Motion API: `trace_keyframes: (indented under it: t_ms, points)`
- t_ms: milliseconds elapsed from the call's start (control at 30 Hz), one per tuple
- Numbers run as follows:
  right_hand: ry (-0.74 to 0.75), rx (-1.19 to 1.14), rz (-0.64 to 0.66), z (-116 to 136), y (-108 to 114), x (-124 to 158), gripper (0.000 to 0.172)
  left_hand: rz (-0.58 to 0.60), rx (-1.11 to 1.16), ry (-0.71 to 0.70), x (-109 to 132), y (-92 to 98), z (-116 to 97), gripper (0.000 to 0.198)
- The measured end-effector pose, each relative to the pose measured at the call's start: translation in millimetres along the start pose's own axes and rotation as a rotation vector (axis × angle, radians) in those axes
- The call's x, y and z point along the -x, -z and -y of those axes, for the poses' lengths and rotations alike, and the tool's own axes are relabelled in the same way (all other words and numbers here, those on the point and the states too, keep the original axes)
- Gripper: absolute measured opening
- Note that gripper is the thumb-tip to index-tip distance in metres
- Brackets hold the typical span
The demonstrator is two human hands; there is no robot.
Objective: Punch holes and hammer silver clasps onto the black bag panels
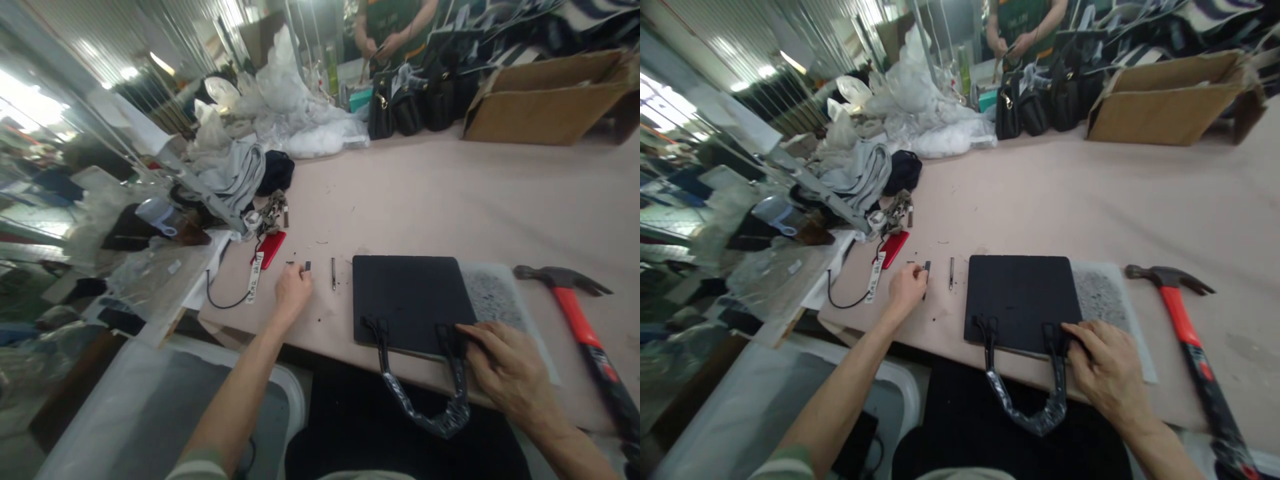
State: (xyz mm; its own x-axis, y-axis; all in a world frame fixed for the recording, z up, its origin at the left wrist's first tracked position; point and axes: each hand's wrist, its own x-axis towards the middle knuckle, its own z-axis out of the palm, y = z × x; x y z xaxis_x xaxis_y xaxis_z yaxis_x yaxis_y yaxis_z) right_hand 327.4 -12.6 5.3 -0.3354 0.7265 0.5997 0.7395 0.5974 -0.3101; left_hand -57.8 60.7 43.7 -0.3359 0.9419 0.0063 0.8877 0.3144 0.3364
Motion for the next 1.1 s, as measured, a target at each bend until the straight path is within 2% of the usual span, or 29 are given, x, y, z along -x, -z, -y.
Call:
trace_keyframes:
  t_ms: [100, 200, 467, 633, 733, 833, 900, 967, 1100]
  points:
    - [-0.01, -0.01, -0.009, 0.6, -0.5, -1.8, 0.017, 0.178, -0.083, 0.081, -25.4, 8.3, 4.1, 0.019]
    - [-0.022, -0.018, -0.004, 2.2, 0.3, -3.2, 0.018, 0.261, -0.119, 0.104, -37.6, 8.4, 0.9, 0.017]
    - [-0.045, 0.001, -0.01, 2.9, -4.6, -0.3, 0.017, 0.39, -0.113, 0.131, -42.6, 7.1, -1.3, 0.008]
    - [-0.132, -0.003, -0.001, 8.2, -5.3, 4.7, 0.021, 0.479, 0.007, 0.17, -41.4, 2.4, 3.2, 0.018]
    - [-0.166, -0.019, 0.004, 10.9, -4.4, 5.9, 0.021, 0.498, 0.157, 0.177, -33.8, 4.5, 2.3, 0.022]
    - [-0.176, -0.017, -0.007, 12.1, -4.5, 6.3, 0.021, 0.464, 0.561, 0.163, -15.4, 8.8, -7.2, 0.032]
    - [-0.177, -0.017, -0.021, 12.2, -4.8, 6.5, 0.021, 0.437, 0.928, 0.145, 2.3, 8.3, -20.5, 0.044]
    - [-0.174, -0.017, -0.03, 12.1, -4.8, 6.6, 0.021, 0.42, 1.185, 0.112, 22.1, 3.2, -38.6, 0.051]
    - [-0.17, -0.006, -0.017, 12.4, -3.3, 6.2, 0.021, 0.444, 1.398, 0.053, 57.1, -16.7, -74.7, 0.056]
